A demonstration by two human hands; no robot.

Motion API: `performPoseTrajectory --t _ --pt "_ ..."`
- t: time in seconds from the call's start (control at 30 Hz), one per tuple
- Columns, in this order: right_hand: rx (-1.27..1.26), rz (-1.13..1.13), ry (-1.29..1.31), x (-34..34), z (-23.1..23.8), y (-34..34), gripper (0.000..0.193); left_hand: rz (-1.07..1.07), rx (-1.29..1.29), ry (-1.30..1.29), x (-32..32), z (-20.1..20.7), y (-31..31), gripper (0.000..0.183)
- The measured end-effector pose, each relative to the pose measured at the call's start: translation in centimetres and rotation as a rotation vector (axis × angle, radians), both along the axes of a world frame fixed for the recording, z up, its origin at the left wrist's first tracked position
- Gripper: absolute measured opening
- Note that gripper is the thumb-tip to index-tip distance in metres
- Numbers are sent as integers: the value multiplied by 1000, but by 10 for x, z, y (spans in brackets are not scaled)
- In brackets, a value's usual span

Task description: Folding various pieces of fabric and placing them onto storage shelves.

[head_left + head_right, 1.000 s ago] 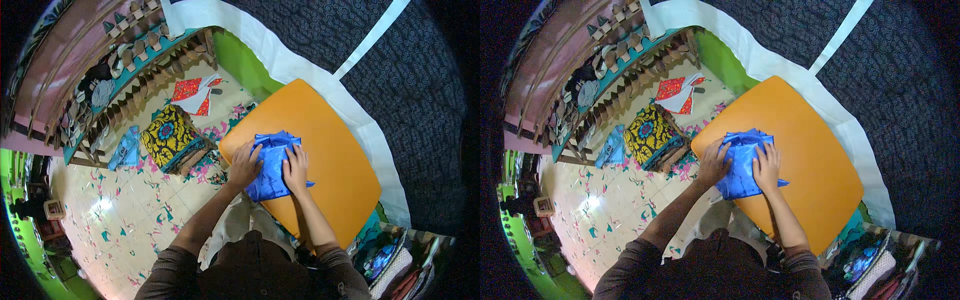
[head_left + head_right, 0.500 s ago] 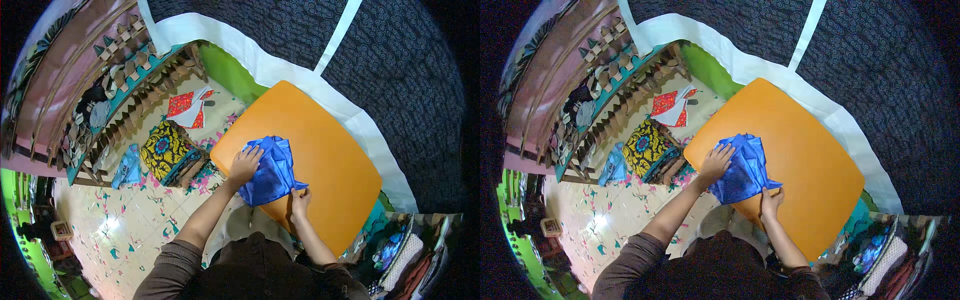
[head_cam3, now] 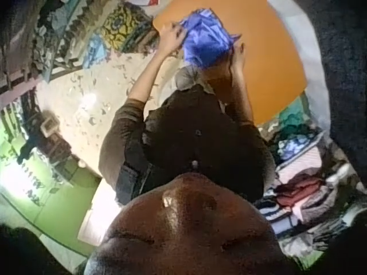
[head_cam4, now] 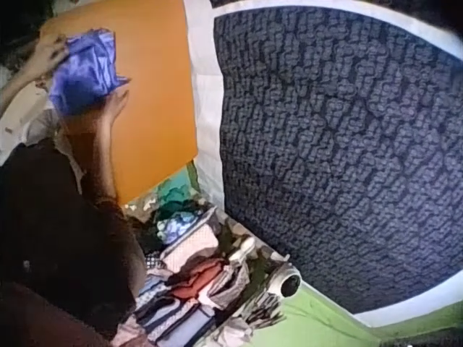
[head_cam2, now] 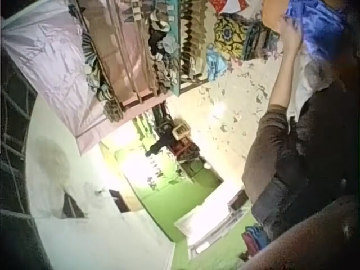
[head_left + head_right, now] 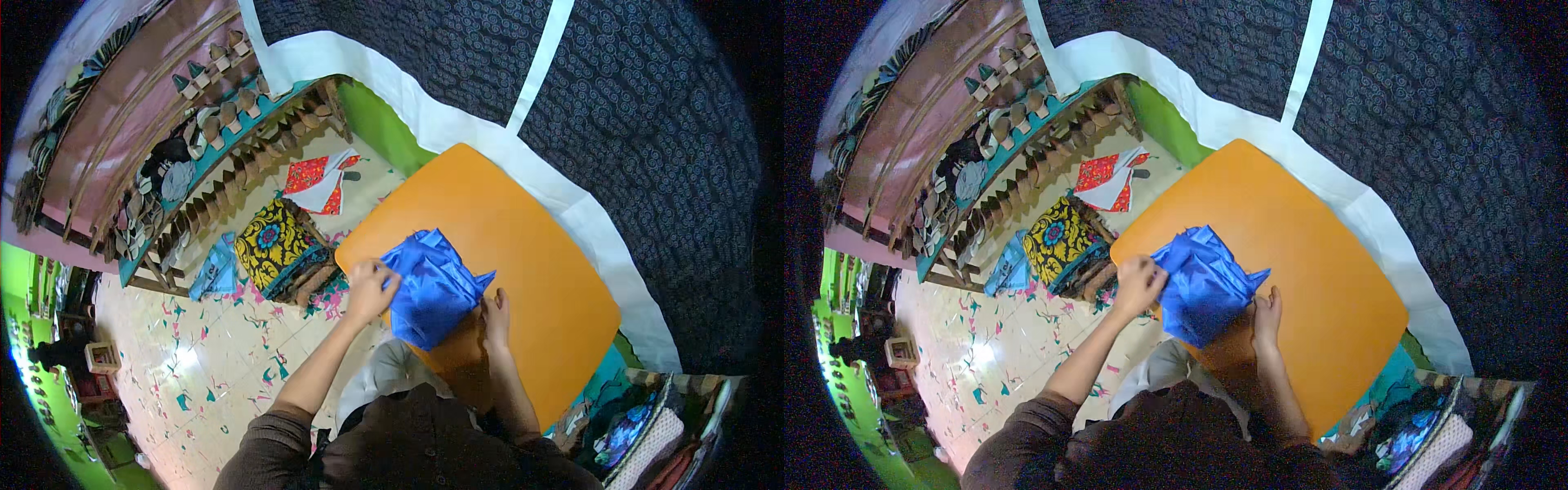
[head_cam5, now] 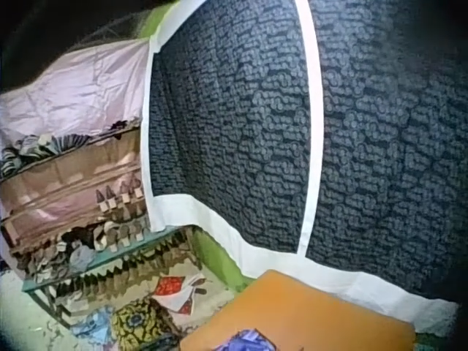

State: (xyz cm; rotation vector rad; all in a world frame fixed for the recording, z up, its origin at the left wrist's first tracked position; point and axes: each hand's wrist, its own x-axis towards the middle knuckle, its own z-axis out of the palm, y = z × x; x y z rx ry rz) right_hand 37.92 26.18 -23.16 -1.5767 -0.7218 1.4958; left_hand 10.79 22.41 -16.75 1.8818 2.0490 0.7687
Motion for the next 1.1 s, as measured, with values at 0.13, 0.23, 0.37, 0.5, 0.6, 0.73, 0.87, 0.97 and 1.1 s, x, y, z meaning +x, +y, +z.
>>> performPoseTrajectory --t 0.13,0.23,0.37,0.5,0.6,0.73,0.87,0.97,1.1 --pt "-150 -31 185 13 25 -28 61 128 57 -180 -11 6 15 26" --pt "-60 -53 457 27 5 -67 59 109 113 -198 -9 -5 35 36" --pt "-279 -110 291 -4 8 -67 49 35 -236 -419 -10 -34 51 53" --pt "-124 5 284 -15 -8 -67 44 -137 -341 -330 2 -31 64 53" --pt "-200 -69 299 -53 42 -57 41 -179 -543 -433 -26 -54 71 60" --pt "-93 -39 460 -72 82 -50 39 -300 -808 -715 -32 -60 79 40" --pt "407 -128 21 -96 44 -44 50 -544 -771 -888 -28 -67 89 39" --pt "468 -139 -132 -104 9 -45 53 -524 -700 -767 -25 -48 94 28" --pt "419 -295 -127 -108 25 -57 59 -723 -672 -526 -13 -50 111 40"
